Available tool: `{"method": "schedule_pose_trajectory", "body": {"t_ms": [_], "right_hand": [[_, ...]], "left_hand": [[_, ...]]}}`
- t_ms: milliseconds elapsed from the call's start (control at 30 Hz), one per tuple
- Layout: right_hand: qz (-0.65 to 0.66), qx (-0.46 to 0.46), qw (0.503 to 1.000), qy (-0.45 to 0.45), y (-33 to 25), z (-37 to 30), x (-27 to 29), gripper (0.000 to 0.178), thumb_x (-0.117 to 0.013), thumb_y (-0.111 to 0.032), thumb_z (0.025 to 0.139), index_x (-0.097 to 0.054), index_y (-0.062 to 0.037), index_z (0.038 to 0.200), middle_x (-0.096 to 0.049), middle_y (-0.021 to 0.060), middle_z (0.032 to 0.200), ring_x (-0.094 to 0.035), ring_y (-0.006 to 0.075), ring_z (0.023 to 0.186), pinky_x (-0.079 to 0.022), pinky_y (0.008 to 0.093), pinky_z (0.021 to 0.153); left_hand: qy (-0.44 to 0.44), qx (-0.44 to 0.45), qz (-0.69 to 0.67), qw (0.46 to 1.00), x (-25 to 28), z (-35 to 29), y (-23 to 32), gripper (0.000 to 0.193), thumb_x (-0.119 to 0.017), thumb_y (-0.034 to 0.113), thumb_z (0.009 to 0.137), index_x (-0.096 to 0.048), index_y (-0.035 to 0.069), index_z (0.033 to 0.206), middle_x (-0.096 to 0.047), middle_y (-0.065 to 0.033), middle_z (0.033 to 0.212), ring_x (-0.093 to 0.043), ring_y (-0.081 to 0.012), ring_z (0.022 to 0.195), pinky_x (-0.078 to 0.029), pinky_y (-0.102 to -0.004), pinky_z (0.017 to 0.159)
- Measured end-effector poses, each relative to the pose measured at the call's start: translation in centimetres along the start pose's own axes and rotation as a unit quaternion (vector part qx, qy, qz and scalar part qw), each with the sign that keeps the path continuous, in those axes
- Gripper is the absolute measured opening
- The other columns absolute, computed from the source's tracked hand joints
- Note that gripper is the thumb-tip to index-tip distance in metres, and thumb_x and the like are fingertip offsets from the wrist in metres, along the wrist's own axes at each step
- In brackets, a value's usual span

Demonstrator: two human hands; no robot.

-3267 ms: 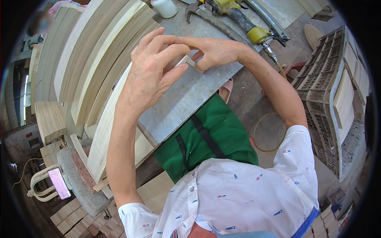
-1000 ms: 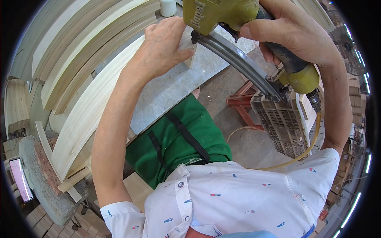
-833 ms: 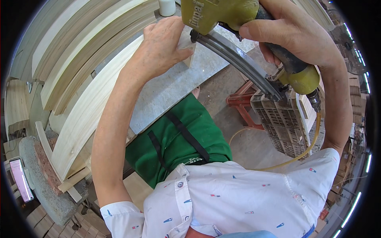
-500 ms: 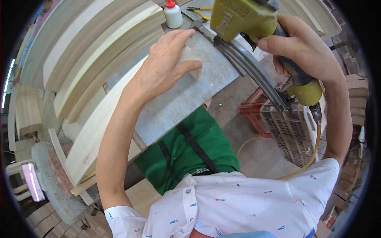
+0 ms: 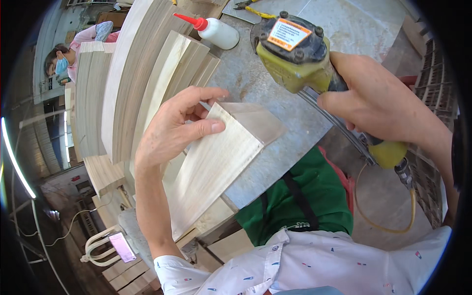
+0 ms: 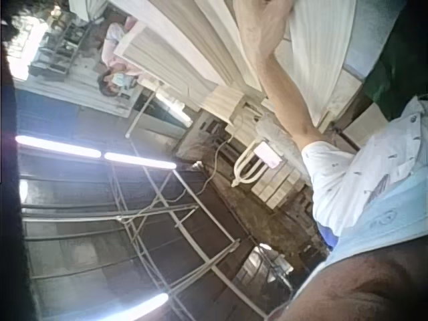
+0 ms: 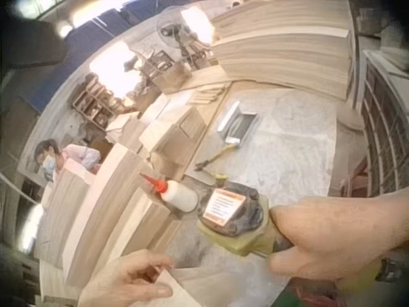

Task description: Assembling wooden drawer components using wood glue and a pneumatic nail gun.

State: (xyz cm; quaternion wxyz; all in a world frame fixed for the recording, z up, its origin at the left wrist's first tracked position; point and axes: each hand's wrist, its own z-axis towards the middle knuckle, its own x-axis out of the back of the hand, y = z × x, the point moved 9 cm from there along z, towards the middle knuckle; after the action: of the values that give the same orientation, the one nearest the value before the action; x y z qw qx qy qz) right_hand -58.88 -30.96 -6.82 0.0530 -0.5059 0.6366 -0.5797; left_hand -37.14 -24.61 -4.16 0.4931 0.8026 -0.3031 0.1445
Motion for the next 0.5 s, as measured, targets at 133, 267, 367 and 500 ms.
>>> {"method": "schedule_pose_trajectory", "body": {"t_ms": [133, 267, 367, 500], "right_hand": [[-0.06, 0.046, 0.997, 0.015, 0.4, 0.5, -0.5, 0.027, -0.056, -0.013, 0.075, -0.051, 0.0083, 0.09, -0.058, 0.0221, 0.073, -0.059, 0.0347, 0.068, -0.047, 0.0399, 0.064], [-0.063, -0.021, 0.997, -0.041, 2.0, 0.4, -1.4, 0.031, -0.057, -0.016, 0.075, -0.05, 0.0089, 0.092, -0.057, 0.027, 0.081, -0.055, 0.0424, 0.082, -0.044, 0.0439, 0.074], [-0.046, 0.014, 0.999, -0.026, 1.2, 0.4, -1.1, 0.031, -0.057, -0.015, 0.076, -0.05, 0.0082, 0.095, -0.057, 0.0267, 0.082, -0.057, 0.0413, 0.082, -0.044, 0.0441, 0.075], [0.036, 0.037, 0.998, -0.022, -0.1, 0.5, -1.1, 0.032, -0.056, -0.012, 0.077, -0.049, 0.0082, 0.1, -0.058, 0.027, 0.088, -0.056, 0.042, 0.087, -0.044, 0.0436, 0.077]], "left_hand": [[-0.042, -0.022, -0.005, 0.999, 0.0, 0.8, -0.2, 0.04, -0.074, 0.008, 0.072, -0.063, 0.005, 0.111, -0.049, 0.0029, 0.083, -0.046, -0.0057, 0.07, -0.042, -0.0199, 0.065], [-0.047, -0.026, -0.023, 0.998, 0.2, 1.1, -0.4, 0.032, -0.073, 0.008, 0.075, -0.065, 0.004, 0.106, -0.052, 0.003, 0.08, -0.048, -0.0057, 0.071, -0.042, -0.0202, 0.065], [-0.022, 0.025, -0.094, 0.995, 0.2, 1.2, -1.5, 0.026, -0.071, 0.009, 0.078, -0.066, 0.002, 0.103, -0.056, 0.0026, 0.081, -0.051, -0.0053, 0.073, -0.043, -0.02, 0.066], [0.025, 0.028, -0.155, 0.987, 0.5, 1.0, -2.0, 0.023, -0.071, 0.01, 0.079, -0.068, 0.002, 0.1, -0.063, -0.0003, 0.084, -0.056, -0.0059, 0.076, -0.045, -0.0194, 0.07]]}}
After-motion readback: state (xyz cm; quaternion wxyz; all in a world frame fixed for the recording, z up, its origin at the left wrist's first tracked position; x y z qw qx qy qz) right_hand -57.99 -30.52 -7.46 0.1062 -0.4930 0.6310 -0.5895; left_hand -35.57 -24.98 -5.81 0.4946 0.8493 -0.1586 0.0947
